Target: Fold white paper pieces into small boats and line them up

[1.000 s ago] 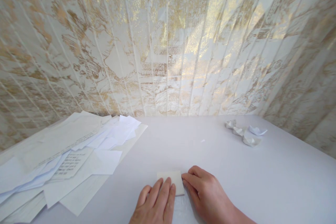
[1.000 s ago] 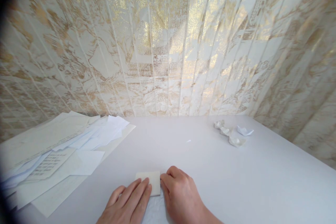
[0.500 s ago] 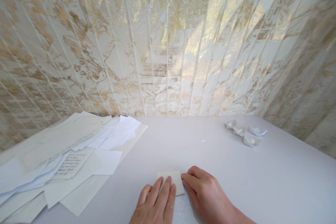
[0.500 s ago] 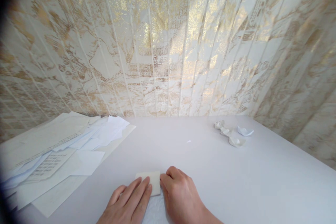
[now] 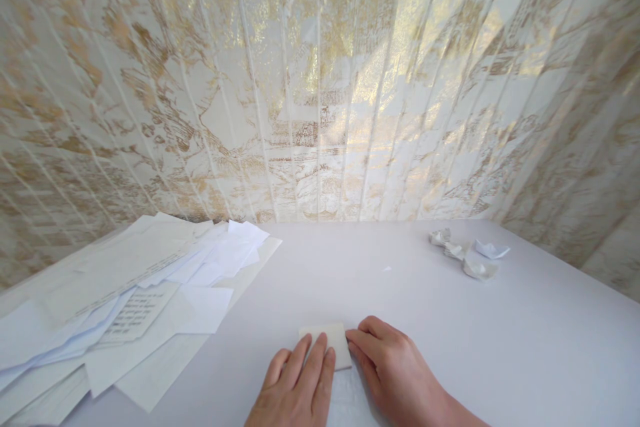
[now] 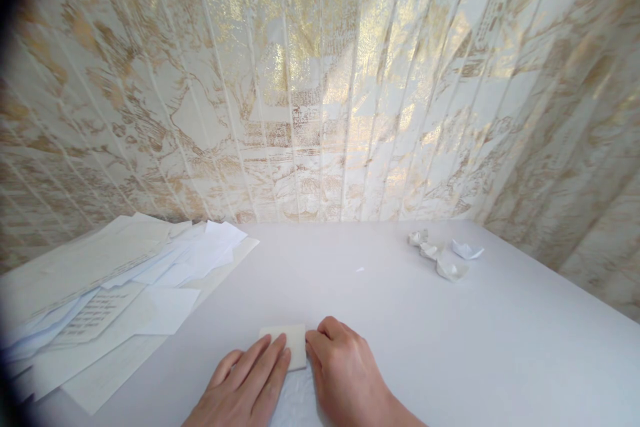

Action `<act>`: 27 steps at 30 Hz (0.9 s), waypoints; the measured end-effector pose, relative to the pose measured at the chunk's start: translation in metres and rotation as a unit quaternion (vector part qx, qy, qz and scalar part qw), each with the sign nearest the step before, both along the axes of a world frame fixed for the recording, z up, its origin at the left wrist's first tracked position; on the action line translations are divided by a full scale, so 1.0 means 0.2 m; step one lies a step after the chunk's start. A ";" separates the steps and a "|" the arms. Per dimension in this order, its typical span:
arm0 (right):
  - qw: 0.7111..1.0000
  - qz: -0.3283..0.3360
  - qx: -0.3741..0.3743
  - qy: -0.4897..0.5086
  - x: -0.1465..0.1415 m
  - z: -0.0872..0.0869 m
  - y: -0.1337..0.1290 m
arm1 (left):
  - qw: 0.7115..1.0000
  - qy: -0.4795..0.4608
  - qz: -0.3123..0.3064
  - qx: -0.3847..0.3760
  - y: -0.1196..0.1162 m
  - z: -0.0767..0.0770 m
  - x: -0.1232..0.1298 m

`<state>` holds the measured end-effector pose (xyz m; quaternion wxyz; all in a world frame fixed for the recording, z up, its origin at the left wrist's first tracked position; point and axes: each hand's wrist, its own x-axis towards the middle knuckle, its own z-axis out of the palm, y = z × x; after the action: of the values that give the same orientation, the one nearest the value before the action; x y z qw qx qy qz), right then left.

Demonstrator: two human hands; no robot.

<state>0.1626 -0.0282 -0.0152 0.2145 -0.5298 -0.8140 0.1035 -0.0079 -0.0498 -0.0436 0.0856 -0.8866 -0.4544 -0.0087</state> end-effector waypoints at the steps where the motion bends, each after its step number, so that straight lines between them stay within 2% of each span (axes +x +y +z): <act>1: 1.000 0.000 -0.002 0.009 0.00 0.01 0.00 | 1.000 -0.005 -0.001 -0.002 0.00 0.00 0.00; 5: 0.998 0.007 -0.009 0.054 0.01 0.02 0.00 | 1.000 -0.026 -0.003 -0.007 0.01 -0.02 -0.01; 8: 0.997 -0.024 -0.029 0.073 0.00 0.01 0.00 | 1.000 -0.023 -0.005 0.000 0.01 -0.03 -0.01; 11: 0.997 -0.051 -0.043 0.031 -0.03 0.01 0.00 | 1.000 -0.016 -0.004 0.014 0.01 -0.03 -0.01; 15: 0.997 -0.041 -0.026 -0.055 -0.05 0.00 -0.02 | 1.000 -0.010 -0.007 0.023 0.01 -0.03 -0.01; 19: 0.997 -0.034 -0.037 -0.062 -0.03 0.01 -0.03 | 1.000 -0.001 -0.013 0.011 0.01 -0.02 -0.01; 22: 0.997 -0.029 -0.061 -0.041 0.01 0.03 -0.02 | 1.000 -0.009 -0.008 0.002 0.01 -0.02 -0.01; 27: 0.995 -0.010 -0.059 0.078 0.03 0.02 0.01 | 1.000 -0.018 -0.002 0.004 0.00 0.00 -0.01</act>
<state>0.1689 -0.0269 -0.0109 0.2466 -0.5403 -0.7816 0.1904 -0.0091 -0.0496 -0.0439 0.0810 -0.8870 -0.4538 -0.0269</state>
